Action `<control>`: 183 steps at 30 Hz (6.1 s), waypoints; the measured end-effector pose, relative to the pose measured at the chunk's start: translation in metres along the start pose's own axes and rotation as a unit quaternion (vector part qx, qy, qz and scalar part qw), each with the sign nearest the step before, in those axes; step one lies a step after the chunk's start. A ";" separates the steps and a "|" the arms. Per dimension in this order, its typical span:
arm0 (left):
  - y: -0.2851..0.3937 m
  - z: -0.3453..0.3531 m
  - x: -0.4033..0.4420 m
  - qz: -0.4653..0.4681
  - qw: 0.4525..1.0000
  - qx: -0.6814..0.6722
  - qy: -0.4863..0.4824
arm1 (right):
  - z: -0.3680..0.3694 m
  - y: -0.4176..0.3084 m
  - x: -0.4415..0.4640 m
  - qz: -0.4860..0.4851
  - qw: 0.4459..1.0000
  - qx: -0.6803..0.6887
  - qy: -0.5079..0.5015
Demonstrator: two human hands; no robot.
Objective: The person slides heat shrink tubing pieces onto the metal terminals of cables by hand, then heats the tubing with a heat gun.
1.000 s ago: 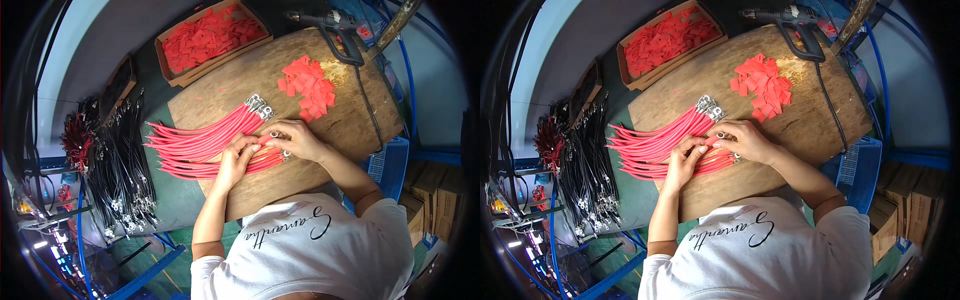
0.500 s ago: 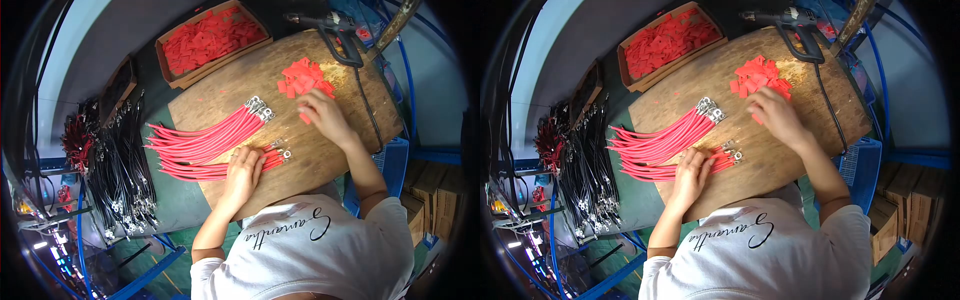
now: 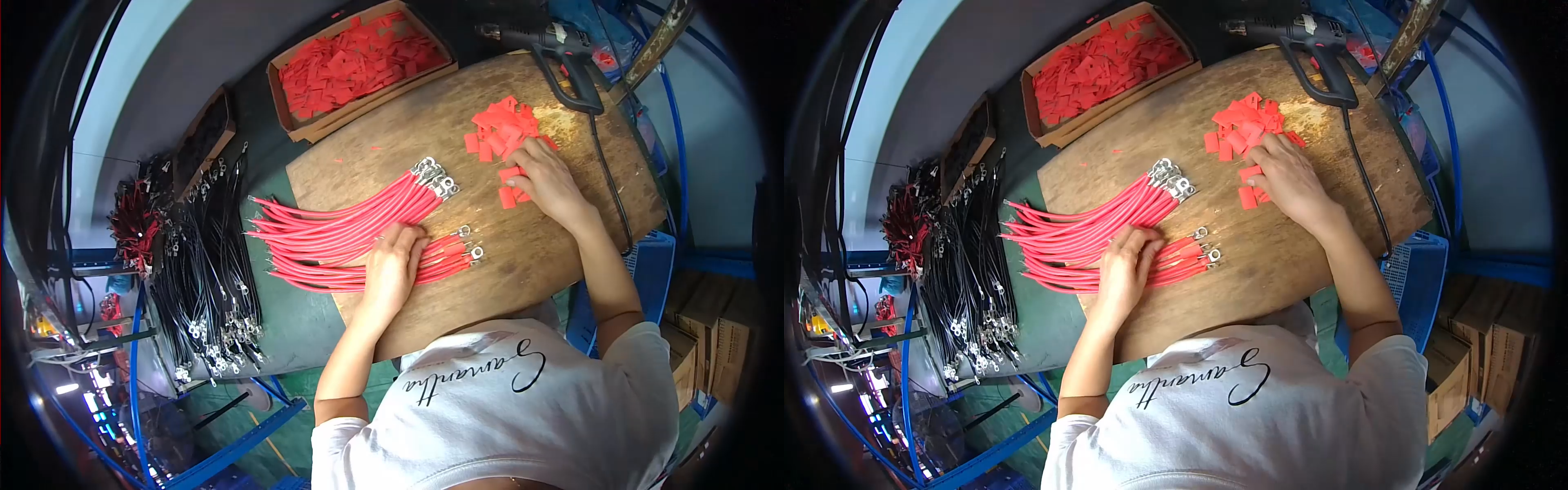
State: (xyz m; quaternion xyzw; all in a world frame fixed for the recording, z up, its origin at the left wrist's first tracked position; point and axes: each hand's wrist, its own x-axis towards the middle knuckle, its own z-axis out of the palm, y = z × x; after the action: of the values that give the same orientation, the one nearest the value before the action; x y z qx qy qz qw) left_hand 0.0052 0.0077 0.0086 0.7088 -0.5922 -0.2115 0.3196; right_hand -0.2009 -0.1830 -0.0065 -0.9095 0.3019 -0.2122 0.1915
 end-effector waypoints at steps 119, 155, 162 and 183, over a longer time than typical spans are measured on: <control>-0.002 -0.006 0.014 0.049 0.997 -0.050 0.020 | -0.031 -0.008 -0.024 0.115 0.967 0.196 -0.115; -0.004 -0.007 0.013 -0.003 0.989 -0.143 -0.021 | 0.013 -0.058 -0.004 0.069 0.892 0.431 -0.115; -0.009 -0.003 0.013 0.016 0.990 -0.137 -0.021 | 0.025 -0.070 0.003 -0.039 0.940 0.328 -0.084; 0.011 -0.005 0.005 0.069 0.996 0.036 0.041 | -0.006 -0.036 0.000 0.060 0.956 0.281 -0.049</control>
State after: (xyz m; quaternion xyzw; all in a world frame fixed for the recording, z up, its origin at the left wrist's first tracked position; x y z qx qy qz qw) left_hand 0.0018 0.0028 0.0199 0.6854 -0.6333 -0.1380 0.3319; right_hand -0.1874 -0.1576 0.0157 -0.8083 0.2741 -0.2321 0.4665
